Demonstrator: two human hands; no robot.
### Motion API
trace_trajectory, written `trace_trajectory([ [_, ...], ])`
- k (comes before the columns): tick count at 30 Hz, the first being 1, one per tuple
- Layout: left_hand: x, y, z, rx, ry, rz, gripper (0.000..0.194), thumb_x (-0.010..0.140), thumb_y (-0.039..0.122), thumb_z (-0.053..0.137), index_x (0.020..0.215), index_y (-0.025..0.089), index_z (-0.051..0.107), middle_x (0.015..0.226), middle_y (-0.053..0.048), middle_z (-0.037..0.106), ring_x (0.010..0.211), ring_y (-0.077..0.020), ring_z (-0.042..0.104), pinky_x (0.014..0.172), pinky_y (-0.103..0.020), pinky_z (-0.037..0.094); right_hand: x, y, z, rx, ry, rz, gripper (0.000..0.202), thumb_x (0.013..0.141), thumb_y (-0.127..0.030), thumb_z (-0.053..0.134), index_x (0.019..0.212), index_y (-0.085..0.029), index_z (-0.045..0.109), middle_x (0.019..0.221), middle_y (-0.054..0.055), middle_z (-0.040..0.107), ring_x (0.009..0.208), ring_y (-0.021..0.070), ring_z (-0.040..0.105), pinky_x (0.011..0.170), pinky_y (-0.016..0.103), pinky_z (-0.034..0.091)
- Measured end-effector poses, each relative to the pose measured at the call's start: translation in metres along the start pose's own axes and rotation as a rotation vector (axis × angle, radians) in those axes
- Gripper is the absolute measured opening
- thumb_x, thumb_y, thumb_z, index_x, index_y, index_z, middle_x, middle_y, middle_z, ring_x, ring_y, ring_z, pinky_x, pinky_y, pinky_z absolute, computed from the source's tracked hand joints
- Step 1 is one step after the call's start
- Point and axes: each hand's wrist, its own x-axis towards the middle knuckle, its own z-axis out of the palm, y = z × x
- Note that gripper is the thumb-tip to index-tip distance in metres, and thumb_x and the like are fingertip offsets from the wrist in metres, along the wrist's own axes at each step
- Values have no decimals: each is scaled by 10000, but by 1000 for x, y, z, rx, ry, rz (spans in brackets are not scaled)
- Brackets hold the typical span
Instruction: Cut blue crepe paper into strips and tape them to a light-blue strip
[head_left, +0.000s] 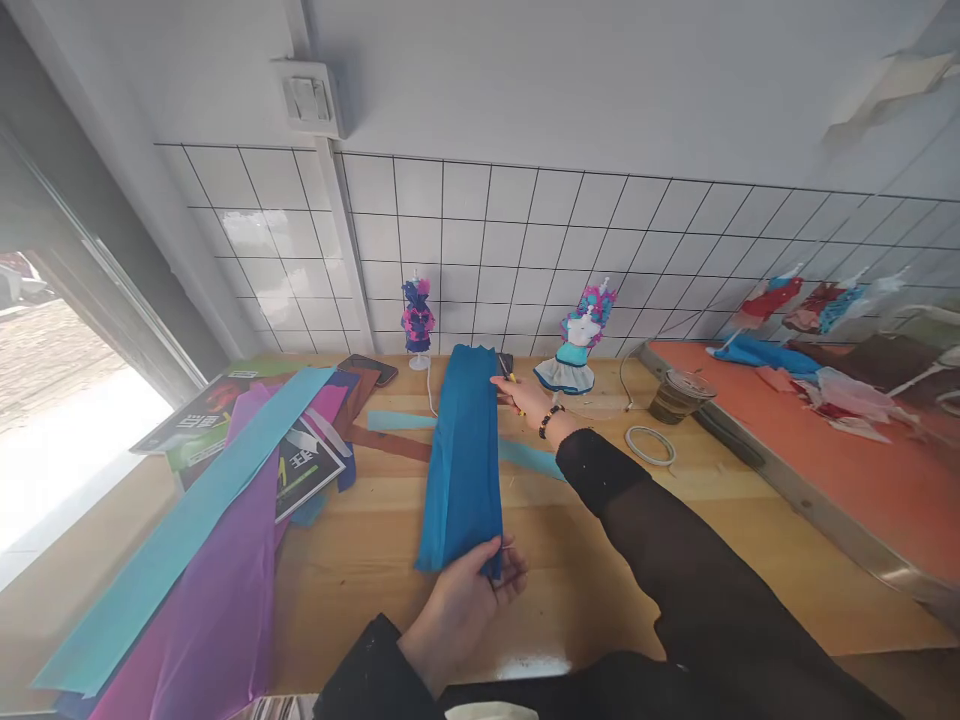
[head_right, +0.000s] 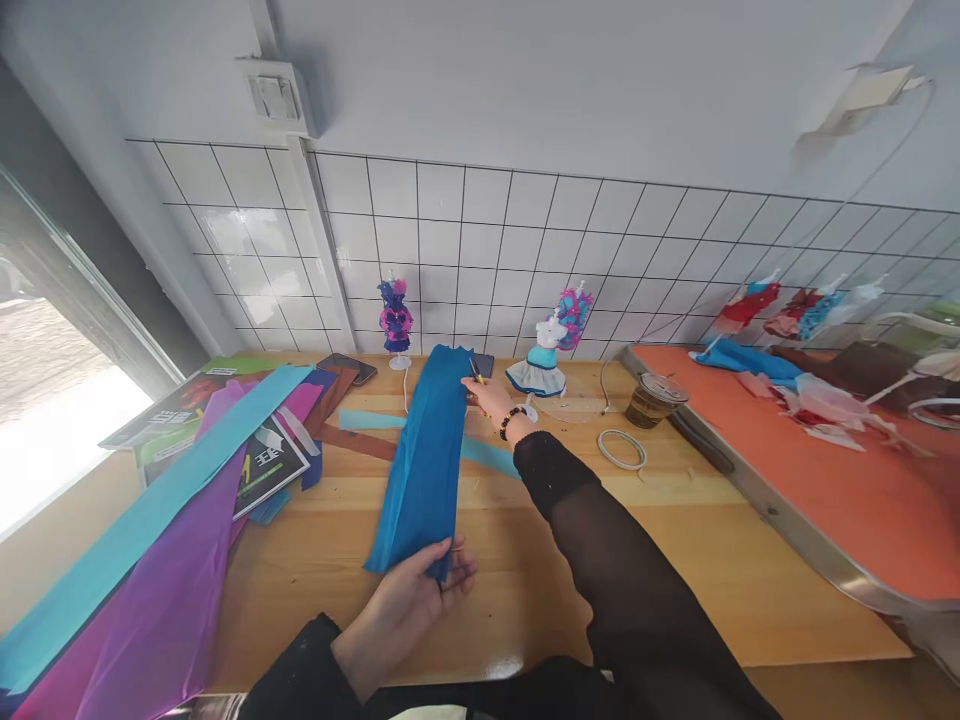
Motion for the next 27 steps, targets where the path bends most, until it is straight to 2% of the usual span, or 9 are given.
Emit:
trace_trajectory([
  [3, 19, -3, 8, -30, -34, -5, 134, 779, 183, 559, 872, 88, 576, 759, -94, 636, 755, -177, 632, 763, -295, 471, -22, 24, -7, 16, -58, 49, 297, 741, -370, 621, 949, -161, 653, 751, 64, 628, 535, 93, 539, 334, 178, 208],
  [7, 41, -8, 19, -27, -11, 4, 148, 796, 190, 535, 908, 94, 557, 753, -94, 638, 721, -171, 635, 740, -291, 470, -62, 52, -20, 38, -127, 111, 309, 743, -399, 601, 955, -183, 662, 898, 65, 641, 584, 94, 561, 332, 167, 178],
  [9, 50, -11, 25, -20, -12, 2, 163, 805, 192, 521, 929, 91, 553, 753, -102, 641, 721, -173, 637, 740, -293, 468, -80, 63, -26, 47, -140, 136, 324, 738, -413, 598, 949, -177, 665, 882, 62, 643, 557, 83, 530, 335, 168, 184],
  [12, 61, -14, 32, 0, -11, -6, 185, 812, 198, 510, 960, 93, 549, 765, -111, 647, 732, -178, 641, 746, -299, 465, -98, 74, -32, 103, -159, 181, 326, 712, -404, 622, 919, -156, 664, 724, 22, 608, 514, 69, 485, 366, 167, 242],
  [15, 69, -17, 38, 32, -8, -25, 190, 821, 210, 496, 955, 88, 554, 761, -115, 650, 741, -188, 643, 748, -304, 465, -105, 80, -33, 137, -143, 214, 315, 689, -389, 640, 889, -145, 659, 594, -33, 516, 458, 57, 443, 412, 182, 317],
  [19, 74, -16, 40, 58, -45, -28, 173, 822, 210, 493, 903, 78, 570, 750, -120, 649, 729, -187, 637, 761, -316, 463, -105, 80, -30, 134, -117, 260, 337, 695, -406, 626, 927, -163, 649, 546, -51, 452, 429, 69, 426, 378, 188, 296],
  [24, 74, -10, 37, 47, -105, -32, 209, 811, 231, 519, 964, 93, 558, 807, -125, 654, 782, -197, 635, 796, -335, 454, -100, 81, -27, 205, -73, 239, 356, 667, -415, 650, 923, -168, 652, 542, -47, 449, 450, 82, 438, 380, 192, 310],
  [27, 74, -10, 34, 58, -115, -16, 244, 823, 274, 502, 977, 90, 551, 794, -130, 653, 755, -199, 633, 786, -350, 453, -103, 83, -30, 258, -55, 247, 360, 658, -417, 660, 915, -165, 653, 588, -32, 497, 465, 75, 444, 402, 195, 333],
])
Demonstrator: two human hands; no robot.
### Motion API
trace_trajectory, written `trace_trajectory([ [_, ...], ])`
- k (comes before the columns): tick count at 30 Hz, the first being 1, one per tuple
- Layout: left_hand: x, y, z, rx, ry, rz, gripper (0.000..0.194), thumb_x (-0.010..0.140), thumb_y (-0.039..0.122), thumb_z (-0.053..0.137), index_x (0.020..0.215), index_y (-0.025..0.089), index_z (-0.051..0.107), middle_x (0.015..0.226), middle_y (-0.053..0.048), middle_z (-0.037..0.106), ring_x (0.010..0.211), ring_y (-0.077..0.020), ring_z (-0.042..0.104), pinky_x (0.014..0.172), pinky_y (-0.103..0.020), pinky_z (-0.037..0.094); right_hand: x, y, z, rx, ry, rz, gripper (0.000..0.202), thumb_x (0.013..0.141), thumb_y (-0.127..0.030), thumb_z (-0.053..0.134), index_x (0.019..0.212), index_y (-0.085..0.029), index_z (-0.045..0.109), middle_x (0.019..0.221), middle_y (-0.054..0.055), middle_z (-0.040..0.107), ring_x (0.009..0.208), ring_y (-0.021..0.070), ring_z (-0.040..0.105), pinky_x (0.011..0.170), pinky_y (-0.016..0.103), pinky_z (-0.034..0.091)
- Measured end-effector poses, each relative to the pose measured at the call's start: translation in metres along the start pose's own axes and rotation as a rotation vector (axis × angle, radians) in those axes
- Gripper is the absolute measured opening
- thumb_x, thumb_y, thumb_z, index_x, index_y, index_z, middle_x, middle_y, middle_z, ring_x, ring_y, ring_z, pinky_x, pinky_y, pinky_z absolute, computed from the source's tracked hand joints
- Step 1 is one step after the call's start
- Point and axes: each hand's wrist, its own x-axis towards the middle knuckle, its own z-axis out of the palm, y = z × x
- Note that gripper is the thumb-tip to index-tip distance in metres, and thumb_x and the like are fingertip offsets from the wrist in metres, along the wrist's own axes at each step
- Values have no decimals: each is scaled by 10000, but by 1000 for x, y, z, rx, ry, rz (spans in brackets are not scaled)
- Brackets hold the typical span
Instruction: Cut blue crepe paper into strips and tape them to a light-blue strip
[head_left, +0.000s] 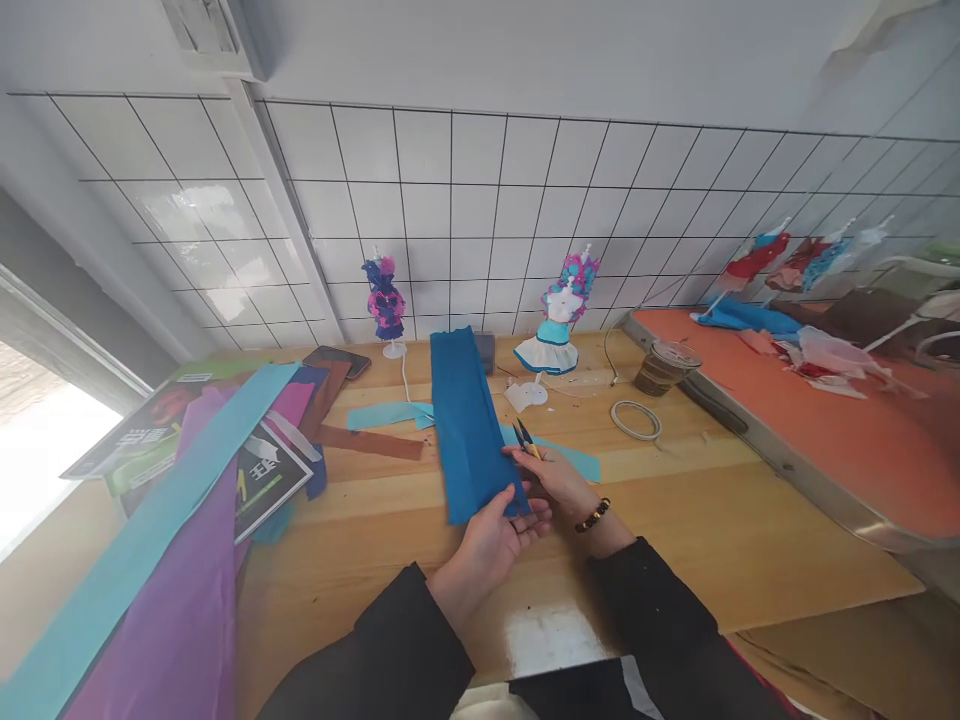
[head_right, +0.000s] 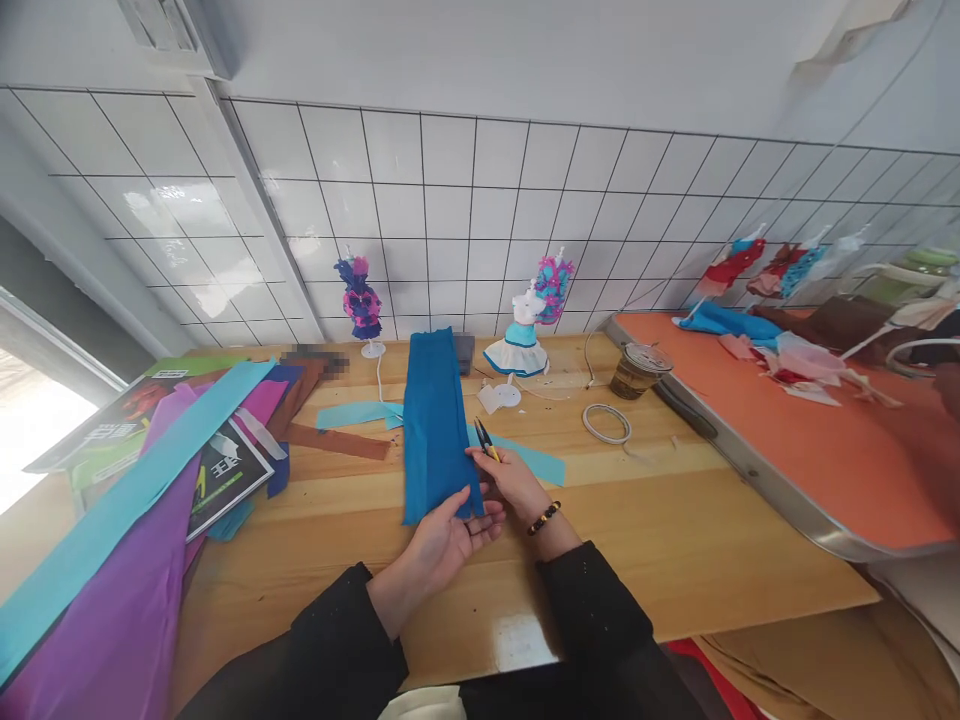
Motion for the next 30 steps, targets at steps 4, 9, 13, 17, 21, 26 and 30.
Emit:
trace_trajectory([
  [4, 2, -3, -3, 51, -38, 32, 295, 841, 342, 465, 944, 88, 573, 765, -135, 651, 733, -206, 630, 751, -345, 458, -13, 4, -8, -50, -16, -68, 349, 620, -401, 701, 849, -140, 659, 699, 9, 580, 583, 96, 518, 523, 219, 420],
  [9, 1, -3, -3, 136, -86, -36, 413, 838, 449, 442, 866, 69, 600, 735, -139, 644, 720, -204, 630, 752, -342, 466, -28, 8, -13, -76, -4, -71, 357, 582, -380, 725, 826, -137, 634, 620, -18, 558, 520, 86, 492, 516, 234, 416],
  [13, 0, 3, -1, 205, -49, -134, 555, 793, 581, 423, 831, 57, 599, 768, -176, 649, 747, -231, 642, 730, -352, 490, -29, 11, -14, -87, 46, -92, 306, 582, -359, 717, 786, -151, 625, 632, -17, 570, 557, 98, 518, 577, 259, 446],
  [17, 0, 8, -1, 240, 23, -86, 553, 777, 579, 457, 916, 64, 601, 843, -183, 657, 787, -246, 648, 686, -340, 513, -28, 11, -15, -148, 79, -160, 255, 609, -341, 687, 778, -157, 641, 706, 10, 613, 655, 126, 550, 651, 276, 448],
  [21, 2, 7, -4, 230, 69, 86, 344, 786, 393, 563, 989, 118, 606, 939, -126, 664, 770, -204, 646, 761, -367, 514, -31, 10, -16, -193, 92, -171, 240, 630, -339, 674, 784, -157, 644, 772, 34, 636, 729, 149, 567, 701, 285, 441],
  [26, 7, 3, -9, 261, 105, 231, 270, 779, 341, 582, 965, 154, 642, 982, -93, 671, 893, -217, 626, 840, -370, 490, -40, 7, -14, -119, 72, -138, 342, 653, -432, 655, 854, -158, 624, 739, 29, 624, 663, 143, 575, 597, 260, 426],
  [30, 9, 4, -9, 280, 142, 292, 267, 771, 339, 589, 940, 140, 648, 1000, -106, 664, 942, -233, 610, 791, -350, 510, -51, 6, -12, -97, 91, -68, 450, 712, -543, 553, 959, -169, 601, 592, -32, 517, 443, 74, 421, 398, 207, 254],
])
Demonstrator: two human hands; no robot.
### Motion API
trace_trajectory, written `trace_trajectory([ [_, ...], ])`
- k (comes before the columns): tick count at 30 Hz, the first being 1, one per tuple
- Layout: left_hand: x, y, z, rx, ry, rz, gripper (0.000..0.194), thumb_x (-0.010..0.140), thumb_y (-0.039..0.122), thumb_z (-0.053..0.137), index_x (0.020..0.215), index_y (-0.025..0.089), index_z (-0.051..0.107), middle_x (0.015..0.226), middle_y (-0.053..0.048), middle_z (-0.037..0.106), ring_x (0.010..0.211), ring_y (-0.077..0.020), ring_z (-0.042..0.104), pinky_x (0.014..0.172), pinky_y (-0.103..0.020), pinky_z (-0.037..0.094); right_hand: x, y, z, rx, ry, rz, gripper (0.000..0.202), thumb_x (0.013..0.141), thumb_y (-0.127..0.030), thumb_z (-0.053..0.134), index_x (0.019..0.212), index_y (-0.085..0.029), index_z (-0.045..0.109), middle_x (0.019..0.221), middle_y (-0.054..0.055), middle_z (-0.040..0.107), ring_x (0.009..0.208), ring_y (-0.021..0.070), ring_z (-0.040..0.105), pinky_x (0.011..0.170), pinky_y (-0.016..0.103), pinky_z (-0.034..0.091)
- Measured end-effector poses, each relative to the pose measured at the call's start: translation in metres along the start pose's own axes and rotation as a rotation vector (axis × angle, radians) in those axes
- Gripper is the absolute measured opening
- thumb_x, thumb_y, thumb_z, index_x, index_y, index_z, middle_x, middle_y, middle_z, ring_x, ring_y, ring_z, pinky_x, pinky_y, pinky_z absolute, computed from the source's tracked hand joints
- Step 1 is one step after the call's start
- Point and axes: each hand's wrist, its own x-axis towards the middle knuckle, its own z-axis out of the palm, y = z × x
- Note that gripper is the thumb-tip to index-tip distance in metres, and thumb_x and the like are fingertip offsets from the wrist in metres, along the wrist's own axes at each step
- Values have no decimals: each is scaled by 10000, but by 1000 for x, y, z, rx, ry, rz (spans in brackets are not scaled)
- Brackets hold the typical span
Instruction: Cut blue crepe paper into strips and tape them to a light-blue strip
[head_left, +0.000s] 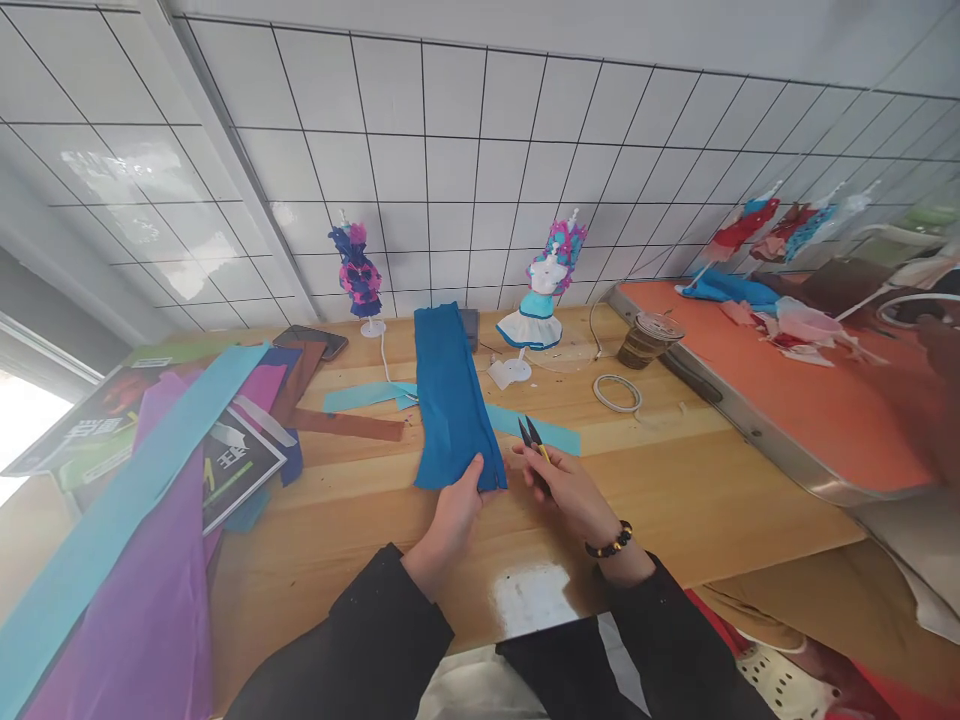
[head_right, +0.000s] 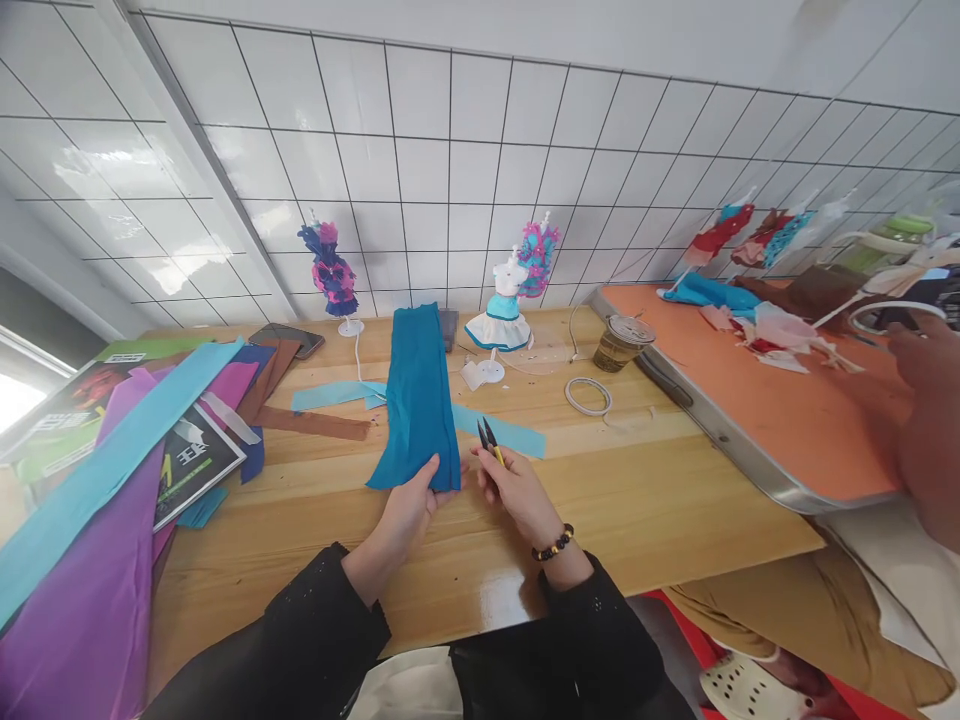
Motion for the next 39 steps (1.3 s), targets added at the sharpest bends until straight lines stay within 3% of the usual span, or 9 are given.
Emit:
trace_trajectory([
  [6, -3, 8, 4, 46, 87, -70, 337, 725, 316, 648, 997, 119, 618, 1013, -133, 645, 812, -212, 624, 461, -236, 488, -14, -4, 2, 54, -54, -15, 506, 803, -602, 357, 980, -183, 576, 558, -39, 441, 410, 66, 281, 379, 209, 170],
  [9, -5, 11, 5, 3, 88, -97, 330, 714, 305, 665, 990, 130, 620, 992, -116, 654, 711, -159, 616, 395, -188, 438, -17, -6, 4, 61, -70, 3, 511, 818, -601, 320, 953, -178, 573, 559, -29, 446, 406, 68, 266, 377, 212, 157],
  [12, -5, 12, 5, -96, 68, -99, 277, 712, 248, 673, 960, 135, 624, 954, -101, 666, 732, -153, 627, 477, -196, 494, -18, -4, 4, 99, -69, 24, 474, 809, -598, 362, 921, -186, 569, 577, -26, 456, 416, 66, 273, 384, 208, 167],
  [16, -4, 14, 4, -236, 86, -47, 256, 699, 176, 682, 945, 155, 616, 1041, -82, 645, 876, -197, 631, 699, -280, 545, -18, 1, 6, 198, -76, 58, 430, 782, -588, 439, 906, -196, 562, 612, -21, 475, 442, 69, 315, 392, 204, 199],
  [22, -8, 16, 4, -313, -52, -29, 270, 760, 295, 625, 975, 132, 610, 1033, -104, 640, 957, -218, 605, 893, -351, 473, -29, 1, 12, 288, -123, 57, 374, 782, -532, 492, 877, -180, 575, 662, 6, 531, 508, 89, 411, 432, 212, 313],
  [26, -13, 16, 3, -287, -147, -61, 350, 793, 402, 554, 943, 94, 626, 958, -126, 650, 884, -203, 611, 893, -335, 447, -37, -1, 16, 233, -182, 36, 375, 816, -527, 446, 903, -176, 546, 666, 14, 586, 490, 91, 474, 464, 220, 372],
  [30, -16, 17, 4, -277, -233, -46, 399, 815, 439, 494, 947, 86, 627, 909, -121, 650, 716, -167, 596, 765, -315, 472, -40, 3, 19, 147, -240, 56, 438, 831, -576, 360, 912, -169, 497, 571, 12, 599, 456, 119, 527, 462, 236, 401],
  [34, -15, 18, 6, -283, -190, -23, 367, 798, 381, 530, 1004, 85, 599, 982, -144, 639, 731, -180, 600, 640, -295, 465, -40, 7, 21, 37, -228, 55, 468, 841, -588, 305, 912, -164, 491, 490, -16, 569, 383, 107, 493, 420, 219, 376],
  [39, -12, 16, 4, -285, -144, -37, 318, 791, 332, 539, 980, 85, 602, 990, -156, 643, 894, -227, 605, 781, -331, 466, -41, 9, 23, -35, -196, 71, 486, 841, -589, 289, 904, -159, 506, 449, -35, 531, 350, 94, 455, 378, 199, 325],
])
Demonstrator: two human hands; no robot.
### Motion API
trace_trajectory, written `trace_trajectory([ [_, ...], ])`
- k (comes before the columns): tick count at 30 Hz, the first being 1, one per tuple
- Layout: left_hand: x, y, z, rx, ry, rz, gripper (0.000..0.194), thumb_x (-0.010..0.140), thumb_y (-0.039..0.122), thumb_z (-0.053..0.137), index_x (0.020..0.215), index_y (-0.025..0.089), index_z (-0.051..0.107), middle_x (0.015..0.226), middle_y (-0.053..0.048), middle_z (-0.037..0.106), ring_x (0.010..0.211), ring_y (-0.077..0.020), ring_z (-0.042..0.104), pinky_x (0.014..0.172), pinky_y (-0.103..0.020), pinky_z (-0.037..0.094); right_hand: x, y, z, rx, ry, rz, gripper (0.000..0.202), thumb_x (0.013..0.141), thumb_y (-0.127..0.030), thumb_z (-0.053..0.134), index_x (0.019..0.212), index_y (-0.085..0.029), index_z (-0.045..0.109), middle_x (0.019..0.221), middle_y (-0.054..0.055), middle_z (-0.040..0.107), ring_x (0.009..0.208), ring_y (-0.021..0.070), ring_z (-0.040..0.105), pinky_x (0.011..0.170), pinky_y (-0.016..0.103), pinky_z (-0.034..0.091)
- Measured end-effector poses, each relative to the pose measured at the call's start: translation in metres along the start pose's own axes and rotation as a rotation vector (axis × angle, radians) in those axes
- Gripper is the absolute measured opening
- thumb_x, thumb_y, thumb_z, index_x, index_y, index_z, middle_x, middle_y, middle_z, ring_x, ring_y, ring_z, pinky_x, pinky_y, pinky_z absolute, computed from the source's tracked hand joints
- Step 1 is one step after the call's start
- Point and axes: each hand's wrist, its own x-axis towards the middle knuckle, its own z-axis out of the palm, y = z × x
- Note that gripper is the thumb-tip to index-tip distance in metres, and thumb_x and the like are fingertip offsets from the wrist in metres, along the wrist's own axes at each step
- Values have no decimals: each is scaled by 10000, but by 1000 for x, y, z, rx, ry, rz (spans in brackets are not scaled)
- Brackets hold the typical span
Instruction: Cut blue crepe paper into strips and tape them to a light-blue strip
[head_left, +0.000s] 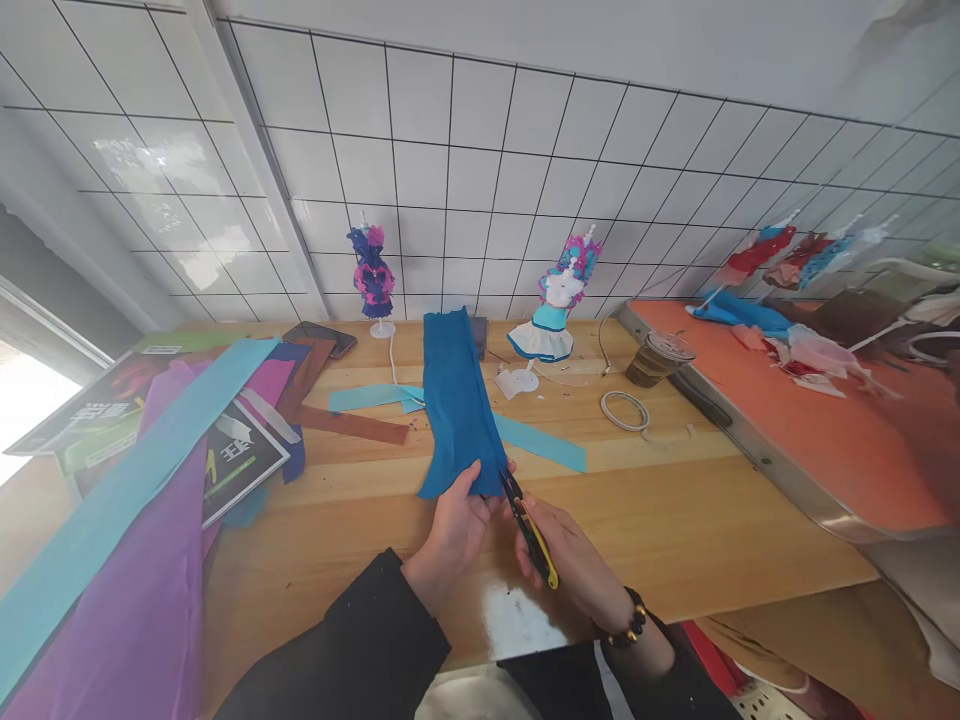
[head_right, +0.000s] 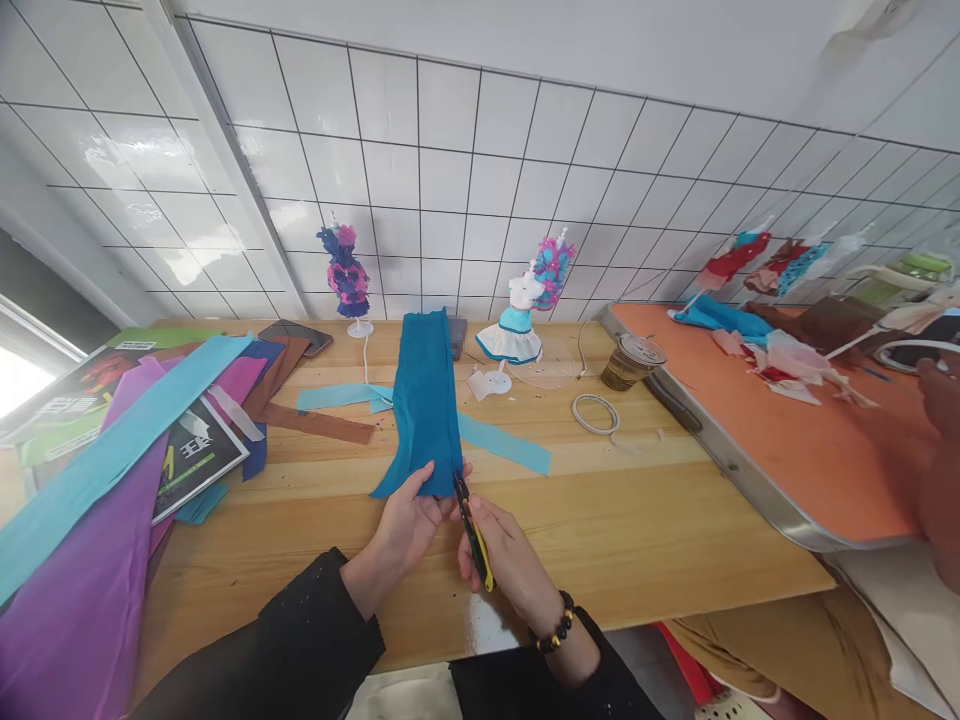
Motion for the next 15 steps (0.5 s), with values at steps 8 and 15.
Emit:
trace_trajectory([
  [8, 0, -1, 0, 15, -21, -3, 297, 787, 332, 544, 961, 104, 621, 953, -129, 657, 838, -203, 618, 777, -314, 466, 4, 5, 6, -1, 59, 24, 462, 830, -584, 326, 774, -163, 509, 408, -38, 504, 321, 79, 420, 353, 183, 293],
  [15, -1, -4, 0, 63, -59, -35, 341, 787, 374, 532, 965, 103, 637, 763, -87, 655, 623, -159, 587, 594, -274, 464, 8, 0, 10, 12, 74, -42, 450, 851, -565, 288, 752, -171, 481, 412, -42, 490, 335, 83, 419, 362, 189, 314],
])
